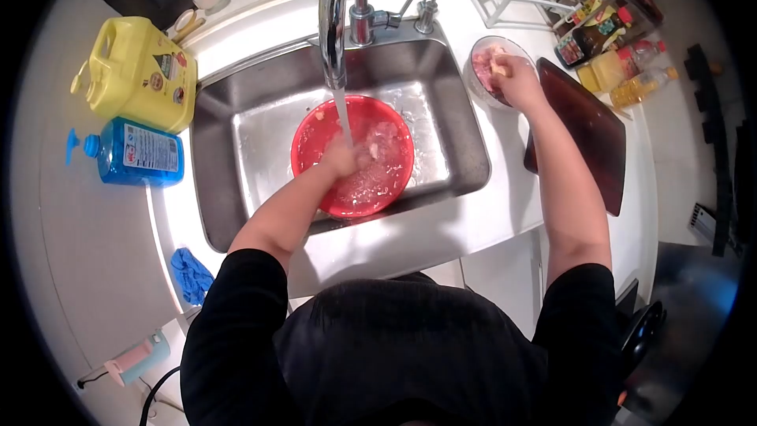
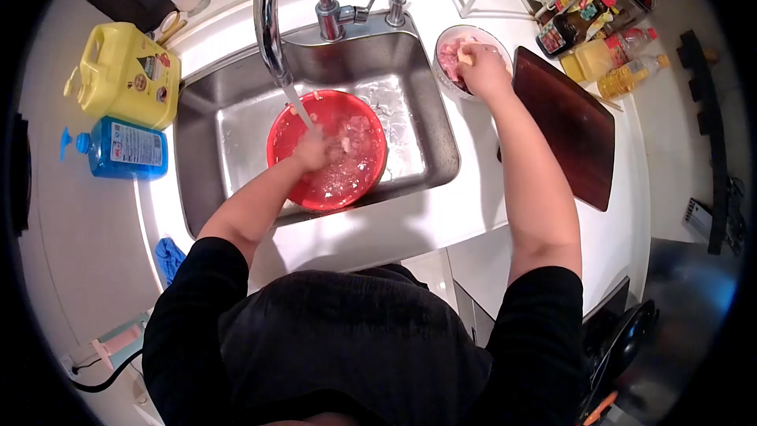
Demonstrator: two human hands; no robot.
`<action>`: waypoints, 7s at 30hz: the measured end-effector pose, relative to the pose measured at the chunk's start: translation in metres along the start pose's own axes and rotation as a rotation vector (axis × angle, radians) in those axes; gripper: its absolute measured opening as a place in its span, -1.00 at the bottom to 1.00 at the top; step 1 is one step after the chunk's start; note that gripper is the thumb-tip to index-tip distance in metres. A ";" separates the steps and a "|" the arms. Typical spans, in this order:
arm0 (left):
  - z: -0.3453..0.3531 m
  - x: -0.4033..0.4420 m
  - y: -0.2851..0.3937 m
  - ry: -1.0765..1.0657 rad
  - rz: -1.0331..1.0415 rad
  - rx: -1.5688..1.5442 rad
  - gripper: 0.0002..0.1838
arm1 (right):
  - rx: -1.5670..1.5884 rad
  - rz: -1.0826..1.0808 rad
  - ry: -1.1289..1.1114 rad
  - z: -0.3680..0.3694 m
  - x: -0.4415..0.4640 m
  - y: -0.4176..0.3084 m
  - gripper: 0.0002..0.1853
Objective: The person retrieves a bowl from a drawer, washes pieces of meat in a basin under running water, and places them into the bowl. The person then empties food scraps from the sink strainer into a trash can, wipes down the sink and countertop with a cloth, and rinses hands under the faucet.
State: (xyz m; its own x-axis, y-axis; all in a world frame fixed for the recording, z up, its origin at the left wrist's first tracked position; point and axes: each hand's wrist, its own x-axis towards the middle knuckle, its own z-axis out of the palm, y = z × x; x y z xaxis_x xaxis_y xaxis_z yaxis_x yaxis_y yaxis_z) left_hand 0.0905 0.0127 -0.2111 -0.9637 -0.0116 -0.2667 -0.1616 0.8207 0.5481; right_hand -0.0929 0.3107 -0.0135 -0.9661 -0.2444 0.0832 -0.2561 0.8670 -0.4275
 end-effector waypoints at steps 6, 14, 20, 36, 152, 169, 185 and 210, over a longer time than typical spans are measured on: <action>-0.074 0.043 0.013 0.209 0.103 0.229 -0.58 | -0.271 -0.177 0.424 -0.005 -0.039 -0.051 -0.60; -0.050 0.098 -0.073 0.054 0.074 0.115 -0.59 | 0.228 -0.626 -0.119 0.043 -0.104 -0.104 -0.75; -0.053 0.008 -0.033 -0.030 0.348 0.479 -0.54 | -0.011 -0.473 -0.640 0.178 -0.102 -0.098 -0.63; -0.042 -0.033 -0.029 -0.471 -0.304 -1.098 -0.95 | 0.602 0.212 -1.091 0.186 -0.090 -0.130 -0.69; -0.008 -0.043 0.001 -0.583 -0.134 -0.243 -0.58 | 0.203 -0.737 0.031 0.043 -0.103 -0.121 -0.73; -0.074 -0.048 0.047 0.133 -0.061 -0.417 -0.61 | 1.854 0.857 -0.831 0.189 -0.113 -0.168 -0.68; 0.008 -0.008 0.065 -0.803 -0.215 -0.030 -0.66 | 1.586 0.855 -0.700 0.129 -0.096 -0.132 -0.81; -0.107 -0.057 0.059 -0.106 0.028 -1.922 -0.50 | 1.870 0.739 -0.360 0.162 -0.117 -0.199 -0.58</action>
State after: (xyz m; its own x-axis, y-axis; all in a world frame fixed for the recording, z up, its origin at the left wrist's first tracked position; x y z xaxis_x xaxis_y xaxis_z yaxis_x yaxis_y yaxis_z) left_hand 0.1132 0.0009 -0.0782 -0.9669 0.0789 -0.2427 -0.2021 -0.8177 0.5390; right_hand 0.0766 0.0967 -0.0845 -0.7405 -0.3879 -0.5489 0.6661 -0.5328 -0.5220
